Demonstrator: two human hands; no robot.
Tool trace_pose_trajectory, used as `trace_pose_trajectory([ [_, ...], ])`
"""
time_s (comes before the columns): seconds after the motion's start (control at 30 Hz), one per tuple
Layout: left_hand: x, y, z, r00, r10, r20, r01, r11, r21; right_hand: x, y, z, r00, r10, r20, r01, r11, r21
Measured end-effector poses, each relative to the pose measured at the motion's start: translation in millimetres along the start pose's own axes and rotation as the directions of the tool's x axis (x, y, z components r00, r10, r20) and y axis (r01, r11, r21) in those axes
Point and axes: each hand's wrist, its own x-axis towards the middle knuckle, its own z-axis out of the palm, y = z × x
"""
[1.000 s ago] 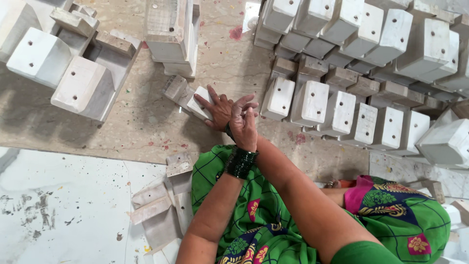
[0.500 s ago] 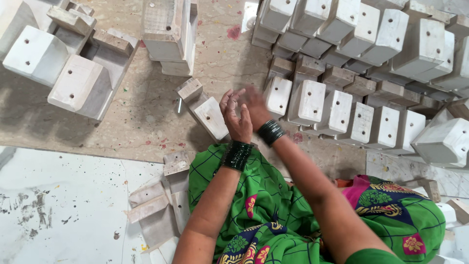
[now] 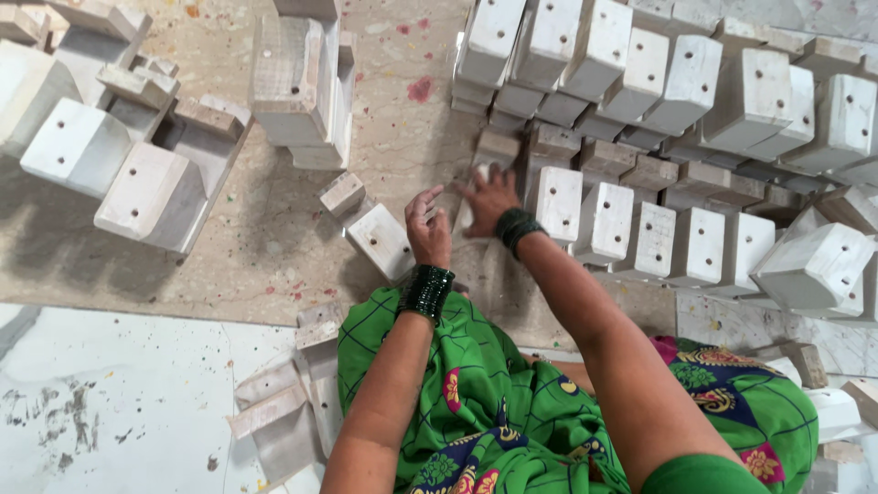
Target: The person sits on the floor and picks up white rectangular blocks one at a time, arranging them into neat rows and stacks alongside other blocks on the floor. They occasionally turn or reposition blocks to align them with the existing rows.
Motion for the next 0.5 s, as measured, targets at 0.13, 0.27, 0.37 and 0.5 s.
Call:
trace_pose_trajectory([
  [0.13, 5, 1, 1, 0.992, 0.08, -0.093, -0.08, 0.997, 0.007, -10, -10, 17, 0.973, -0.156, -0.169, 0.165, 0.985, 0.042],
  [0.27, 1, 10, -6, 0.952, 0.265, -0.152, -0.234, 0.952, 0.195, -26, -8, 16, 0.918, -0.214, -0.334, 0.268, 0.955, 0.126],
  [0.37, 0, 14, -14, 0.942, 0.282, -0.18, -0.245, 0.948, 0.201, -42, 2, 0, 0.902, -0.248, -0.352, 0.308, 0.944, 0.123],
  [0.5, 1, 10, -20, 0.925, 0.321, -0.202, -0.25, 0.917, 0.312, -77, 20, -31, 0.842, -0.281, -0.46, 0.306, 0.952, -0.02],
])
